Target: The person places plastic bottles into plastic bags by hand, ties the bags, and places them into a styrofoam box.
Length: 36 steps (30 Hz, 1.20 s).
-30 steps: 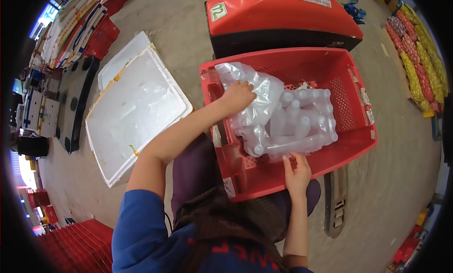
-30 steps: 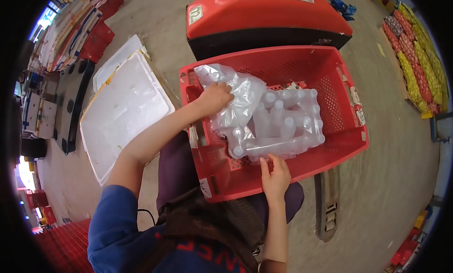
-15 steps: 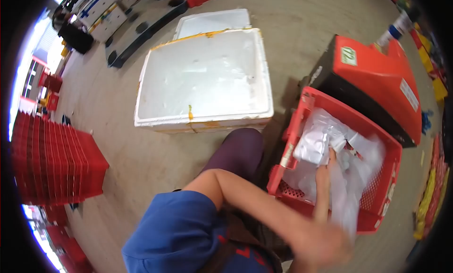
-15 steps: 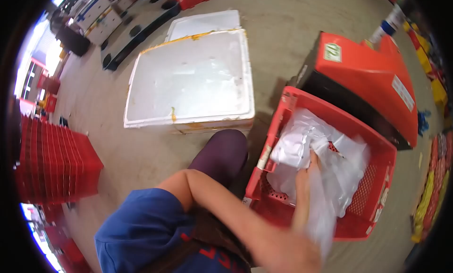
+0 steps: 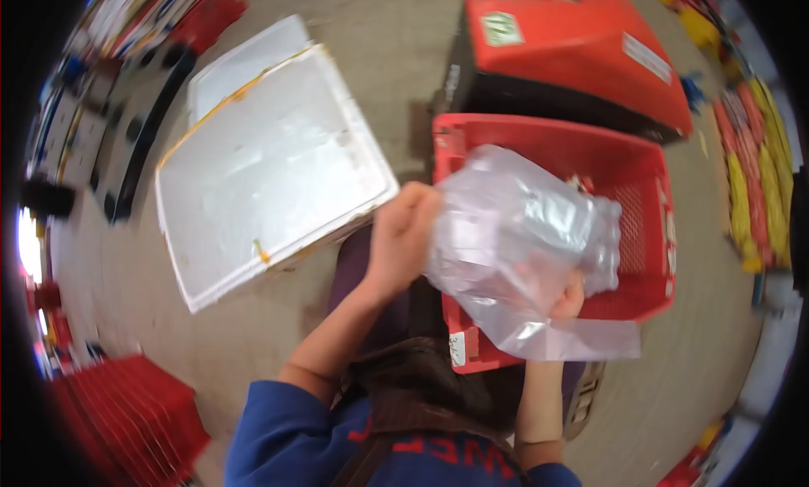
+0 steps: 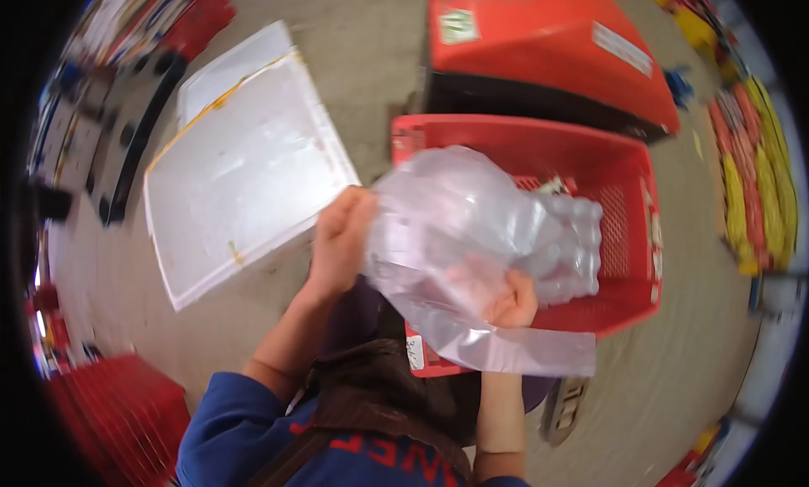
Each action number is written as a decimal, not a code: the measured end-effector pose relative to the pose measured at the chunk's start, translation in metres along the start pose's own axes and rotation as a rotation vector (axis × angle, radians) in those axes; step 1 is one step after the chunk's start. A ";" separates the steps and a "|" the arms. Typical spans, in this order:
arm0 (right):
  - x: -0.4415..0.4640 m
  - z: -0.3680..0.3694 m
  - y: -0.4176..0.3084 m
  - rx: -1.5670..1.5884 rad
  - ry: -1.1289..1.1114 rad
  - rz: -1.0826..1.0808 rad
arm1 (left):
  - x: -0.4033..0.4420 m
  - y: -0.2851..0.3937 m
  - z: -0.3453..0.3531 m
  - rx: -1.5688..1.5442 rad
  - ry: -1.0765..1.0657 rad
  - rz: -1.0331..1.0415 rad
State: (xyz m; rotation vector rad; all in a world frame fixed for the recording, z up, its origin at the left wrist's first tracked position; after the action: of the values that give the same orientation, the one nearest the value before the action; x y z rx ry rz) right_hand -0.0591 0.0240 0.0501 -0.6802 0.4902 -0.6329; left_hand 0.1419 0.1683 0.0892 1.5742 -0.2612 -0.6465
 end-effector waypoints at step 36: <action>-0.124 -0.146 -0.099 -1.295 0.718 -0.598 | 0.057 -0.164 0.312 0.781 -0.715 0.482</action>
State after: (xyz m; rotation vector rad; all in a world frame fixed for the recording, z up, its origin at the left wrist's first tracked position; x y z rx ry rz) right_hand -0.2714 -0.0143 0.0465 -1.8821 1.4375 -1.1155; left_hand -0.0161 -0.1033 -0.0803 1.8375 -1.5261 -0.7417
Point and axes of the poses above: each hand's wrist, its own x-axis towards the middle knuckle, its own z-axis out of the palm, y = z × x, the point moved 2 cm from there along x, towards the middle knuckle, and after that the axes turned 15 degrees about -z, right-handed, at the moved point
